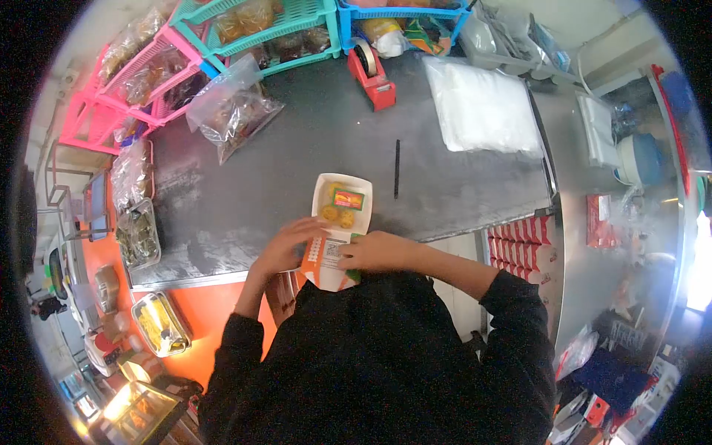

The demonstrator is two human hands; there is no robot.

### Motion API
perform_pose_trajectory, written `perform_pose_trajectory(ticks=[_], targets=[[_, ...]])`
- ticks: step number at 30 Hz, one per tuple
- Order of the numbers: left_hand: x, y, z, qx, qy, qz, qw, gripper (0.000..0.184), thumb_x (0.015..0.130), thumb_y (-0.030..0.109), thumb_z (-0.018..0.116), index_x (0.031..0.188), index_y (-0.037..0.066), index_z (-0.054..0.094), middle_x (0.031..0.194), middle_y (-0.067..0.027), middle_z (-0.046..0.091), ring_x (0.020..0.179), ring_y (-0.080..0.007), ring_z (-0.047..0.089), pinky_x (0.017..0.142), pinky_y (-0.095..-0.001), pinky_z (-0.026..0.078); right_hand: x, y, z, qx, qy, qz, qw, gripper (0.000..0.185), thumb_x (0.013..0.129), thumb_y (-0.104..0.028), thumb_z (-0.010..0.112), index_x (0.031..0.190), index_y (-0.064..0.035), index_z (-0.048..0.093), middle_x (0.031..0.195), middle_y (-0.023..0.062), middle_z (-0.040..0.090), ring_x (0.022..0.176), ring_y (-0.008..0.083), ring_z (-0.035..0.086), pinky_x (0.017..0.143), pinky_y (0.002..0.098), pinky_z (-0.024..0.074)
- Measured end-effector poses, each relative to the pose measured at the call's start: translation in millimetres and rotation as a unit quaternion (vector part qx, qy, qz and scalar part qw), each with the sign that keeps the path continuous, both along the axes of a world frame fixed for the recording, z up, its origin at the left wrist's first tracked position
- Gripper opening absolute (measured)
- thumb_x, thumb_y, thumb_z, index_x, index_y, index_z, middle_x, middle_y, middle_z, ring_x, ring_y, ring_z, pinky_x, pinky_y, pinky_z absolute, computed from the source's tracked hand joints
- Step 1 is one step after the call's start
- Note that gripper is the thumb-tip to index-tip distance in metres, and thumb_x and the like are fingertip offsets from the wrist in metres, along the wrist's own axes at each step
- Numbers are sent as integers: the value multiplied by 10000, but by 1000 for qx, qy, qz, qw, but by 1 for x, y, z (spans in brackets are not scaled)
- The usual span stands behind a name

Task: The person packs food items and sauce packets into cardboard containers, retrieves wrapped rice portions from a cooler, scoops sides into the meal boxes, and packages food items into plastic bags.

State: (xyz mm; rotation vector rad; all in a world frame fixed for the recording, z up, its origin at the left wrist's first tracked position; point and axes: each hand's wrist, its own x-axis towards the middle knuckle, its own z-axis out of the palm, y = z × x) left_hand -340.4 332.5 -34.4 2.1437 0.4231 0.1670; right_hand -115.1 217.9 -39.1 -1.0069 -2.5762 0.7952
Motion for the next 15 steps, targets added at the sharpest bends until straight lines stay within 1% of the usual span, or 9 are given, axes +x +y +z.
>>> perform_pose_trajectory(ticks=[2,3,5,6,8,9,12,13,15], targets=[[17,1,-2,13,39,-132,990,402,600,-39,666,974,93,603,1135,-51,596,1136,-255,498,996,-372,362,16,-6,-4,-16,-1,-7,1000,201,765,-139,581,924,-92,467,948,90,488,824,293,594,666,424,515],[23,-2,-2,-27,29,-114,993,356,562,-15,684,889,97,596,1002,-13,624,1029,-232,551,981,-401,361,23,-11,-4,-47,17,-49,998,222,753,-142,595,930,-89,471,951,92,497,837,294,589,683,420,510],[17,3,-17,-6,-31,-57,998,328,567,13,708,860,85,580,903,-22,599,931,-237,559,949,-399,377,30,-18,-7,-105,58,-128,985,264,730,-146,624,943,-83,481,956,96,514,863,295,581,718,414,500],[13,6,-27,4,-60,-28,998,318,569,27,720,846,80,572,853,-27,587,882,-240,563,932,-397,385,31,-21,-16,-79,89,-178,977,295,716,-150,644,959,-80,491,960,101,523,871,298,577,734,411,495],[6,4,-44,-4,-108,121,987,336,584,71,753,867,77,572,806,-16,548,839,-220,546,894,-366,396,32,-25,-36,-28,149,-276,949,359,688,-158,683,991,-74,511,968,111,540,886,304,569,766,405,484],[5,3,-47,-7,-130,195,972,348,592,93,770,878,76,573,782,-10,528,817,-210,538,874,-351,402,26,-23,-35,-80,179,-365,910,433,677,-195,730,1050,-78,544,972,114,560,917,296,559,818,369,468],[22,2,-58,-135,-132,356,915,358,636,147,788,907,74,566,805,13,520,790,-185,517,833,-291,399,17,-3,-45,-152,235,-484,829,454,698,-230,747,1080,-73,557,970,102,560,936,253,557,828,326,451],[29,2,-55,-234,-111,399,880,346,710,130,752,985,60,555,876,18,547,815,-147,531,800,-275,421,14,5,-61,-168,349,-505,772,388,717,-156,742,1044,-29,577,907,50,571,913,158,538,812,322,426],[40,7,-56,-409,-112,403,811,358,745,120,725,1038,38,536,909,-1,564,829,-134,545,781,-270,438,10,20,-83,-171,414,-527,722,381,742,-147,728,1066,-30,564,939,43,571,946,161,528,838,313,419]])
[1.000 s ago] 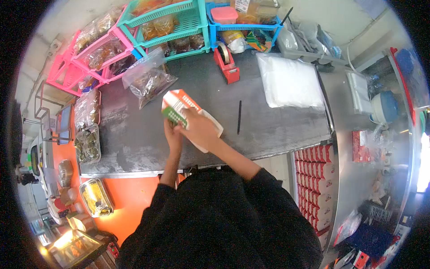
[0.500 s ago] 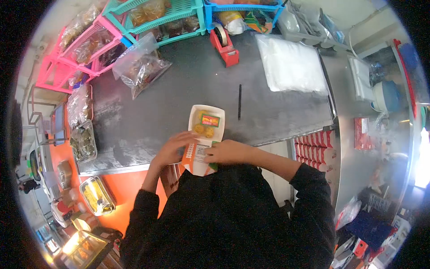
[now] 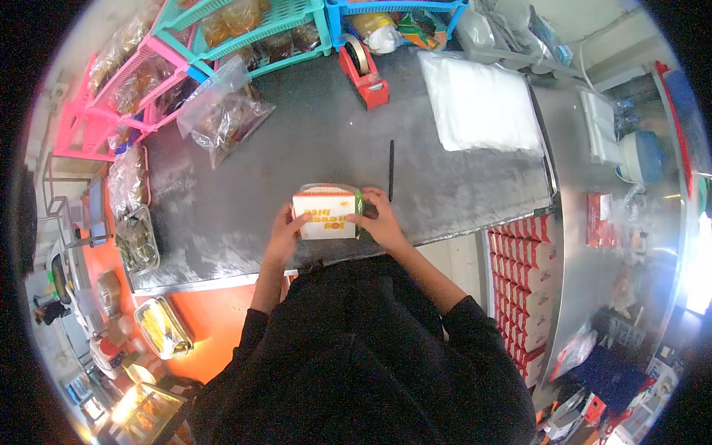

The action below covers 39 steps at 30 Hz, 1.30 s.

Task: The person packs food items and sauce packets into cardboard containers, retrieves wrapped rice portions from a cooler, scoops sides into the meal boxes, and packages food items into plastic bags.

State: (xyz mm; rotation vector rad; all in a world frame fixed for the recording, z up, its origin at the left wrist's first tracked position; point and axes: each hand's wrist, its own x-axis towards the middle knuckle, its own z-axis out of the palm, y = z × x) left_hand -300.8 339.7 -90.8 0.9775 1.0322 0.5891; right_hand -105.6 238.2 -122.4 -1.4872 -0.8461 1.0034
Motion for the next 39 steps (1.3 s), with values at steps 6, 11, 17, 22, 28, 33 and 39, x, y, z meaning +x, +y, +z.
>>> perform_pose_trajectory(ticks=[6,11,17,22,28,33,39], targets=[[-1,10,-12,-144,-113,-30,983,365,890,273,563,1144,19,497,1020,-62,601,901,-133,588,786,-288,472,9,15,13,-77,212,48,973,371,751,-119,717,1053,-9,532,969,56,579,898,138,545,794,289,444],[-6,18,-31,-203,-72,-48,975,413,938,327,465,1198,8,467,1095,-94,585,1021,-172,561,877,-329,447,16,17,-4,-113,32,73,990,429,716,-203,745,1029,-5,529,942,106,560,873,189,542,759,328,440],[24,22,15,505,396,-74,763,386,924,306,449,1183,21,467,1162,-164,541,1106,-272,509,949,-381,386,1,25,22,-116,-196,5,974,395,718,-163,743,1006,5,532,877,94,579,832,167,573,730,296,456],[44,45,40,470,309,-384,732,299,911,304,445,1102,98,546,1055,-126,589,974,-301,556,837,-383,435,-12,27,42,-148,-85,66,983,505,675,-219,742,1054,5,494,947,223,587,913,359,584,776,398,451],[43,40,23,404,229,-422,779,290,914,332,431,968,90,580,917,-101,608,845,-318,577,712,-408,452,-34,12,30,-161,-33,55,985,500,671,-201,747,1022,31,478,925,228,593,911,372,590,770,402,458],[46,44,19,320,235,-424,814,322,912,342,418,918,69,590,876,-118,609,817,-335,574,696,-408,448,-33,13,3,-167,-4,52,985,515,645,-231,767,993,43,507,907,199,599,864,304,601,751,369,463],[44,42,11,315,212,-439,815,378,916,379,402,986,66,601,947,-141,617,880,-340,577,751,-392,450,-30,11,-13,-183,52,81,978,392,682,-109,747,946,59,510,830,122,602,778,180,591,662,301,466]])
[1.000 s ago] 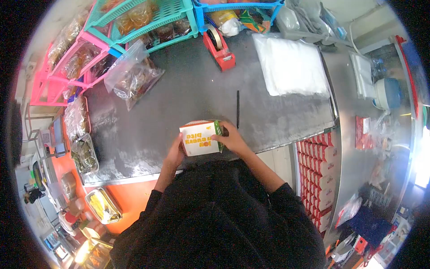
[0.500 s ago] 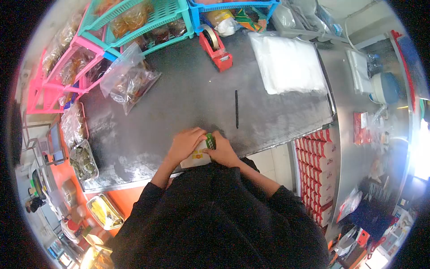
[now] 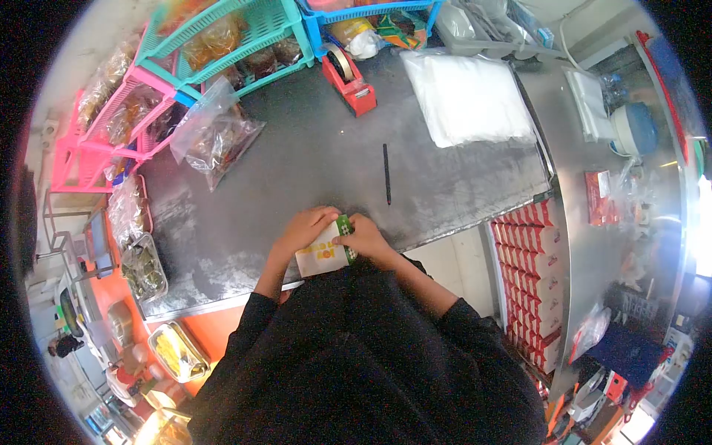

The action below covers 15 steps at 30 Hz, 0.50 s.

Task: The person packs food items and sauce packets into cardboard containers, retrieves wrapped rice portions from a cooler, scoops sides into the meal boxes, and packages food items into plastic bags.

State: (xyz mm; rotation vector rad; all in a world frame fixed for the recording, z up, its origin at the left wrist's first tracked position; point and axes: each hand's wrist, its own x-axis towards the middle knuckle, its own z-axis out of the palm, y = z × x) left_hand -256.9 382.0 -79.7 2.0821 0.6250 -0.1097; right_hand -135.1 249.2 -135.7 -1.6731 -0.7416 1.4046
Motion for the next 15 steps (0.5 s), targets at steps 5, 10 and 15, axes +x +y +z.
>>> perform_pose_trajectory(ticks=[5,10,15], targets=[[-3,-4,2,-32,48,8,998,358,908,361,417,968,68,614,921,-129,621,835,-335,581,726,-391,451,4,4,-1,-32,82,61,994,443,700,-129,740,1014,93,520,814,129,614,772,192,600,652,300,467],[-17,-42,5,289,-10,171,942,380,898,332,487,1067,-7,528,1063,-198,530,1004,-360,495,830,-447,393,-3,-18,9,27,-113,27,993,483,739,-165,712,1077,112,506,902,192,621,827,250,610,702,343,469],[-77,-91,-64,45,12,430,902,457,891,343,539,1139,-23,428,1137,-236,457,1092,-326,433,915,-419,352,-10,-19,7,78,-193,97,973,354,818,-200,639,1038,30,484,1007,143,585,948,230,572,744,344,463]])
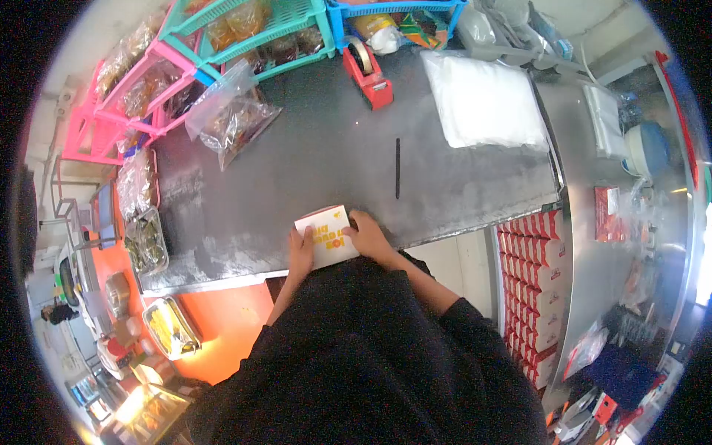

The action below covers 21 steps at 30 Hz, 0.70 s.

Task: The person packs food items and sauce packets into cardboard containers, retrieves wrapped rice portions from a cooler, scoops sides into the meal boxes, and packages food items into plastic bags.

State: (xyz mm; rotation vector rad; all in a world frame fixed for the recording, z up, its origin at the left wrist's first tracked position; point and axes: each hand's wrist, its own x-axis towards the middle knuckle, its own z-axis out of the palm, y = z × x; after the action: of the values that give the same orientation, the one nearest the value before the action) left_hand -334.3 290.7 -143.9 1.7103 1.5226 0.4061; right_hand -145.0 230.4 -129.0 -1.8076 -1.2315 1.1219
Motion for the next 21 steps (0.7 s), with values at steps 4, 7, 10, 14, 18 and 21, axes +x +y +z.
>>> perform_pose_trajectory(ticks=[4,7,10,14,18,21], targets=[[17,10,54,-164,-282,160,932,476,847,343,618,1149,22,438,1094,-120,491,956,-175,507,787,-290,438,12,8,29,-87,275,-14,957,451,811,-172,660,1128,-22,376,1022,107,546,996,191,529,775,321,464],[30,18,84,-127,-302,112,938,405,840,270,635,1123,38,462,1012,-93,532,855,-151,546,722,-262,459,17,14,52,-36,260,-64,963,528,770,-242,710,1110,-3,385,1021,136,549,984,193,523,855,337,440],[34,22,87,-122,-312,84,938,356,840,208,632,1124,59,477,954,-66,547,794,-125,555,690,-251,466,30,18,62,-25,301,-9,953,599,744,-287,742,1139,-18,380,968,120,569,928,185,550,850,340,455],[30,25,87,-157,-348,92,920,400,870,162,570,1236,122,413,977,-70,536,827,-113,544,704,-262,459,48,39,75,44,279,82,956,491,764,-269,718,1124,-49,467,917,106,613,846,150,576,765,302,480],[36,33,116,-124,-381,46,915,484,903,192,517,1326,153,286,970,-69,496,866,-126,505,745,-249,432,127,110,92,111,-10,-163,980,187,837,-198,612,946,-45,617,796,78,660,742,152,625,658,300,478],[49,42,126,-88,-409,72,905,494,917,243,500,1344,154,268,943,-56,478,838,-122,491,742,-236,415,185,159,54,204,-197,-287,915,187,846,-207,586,952,-62,638,901,158,614,778,302,607,686,349,471]])
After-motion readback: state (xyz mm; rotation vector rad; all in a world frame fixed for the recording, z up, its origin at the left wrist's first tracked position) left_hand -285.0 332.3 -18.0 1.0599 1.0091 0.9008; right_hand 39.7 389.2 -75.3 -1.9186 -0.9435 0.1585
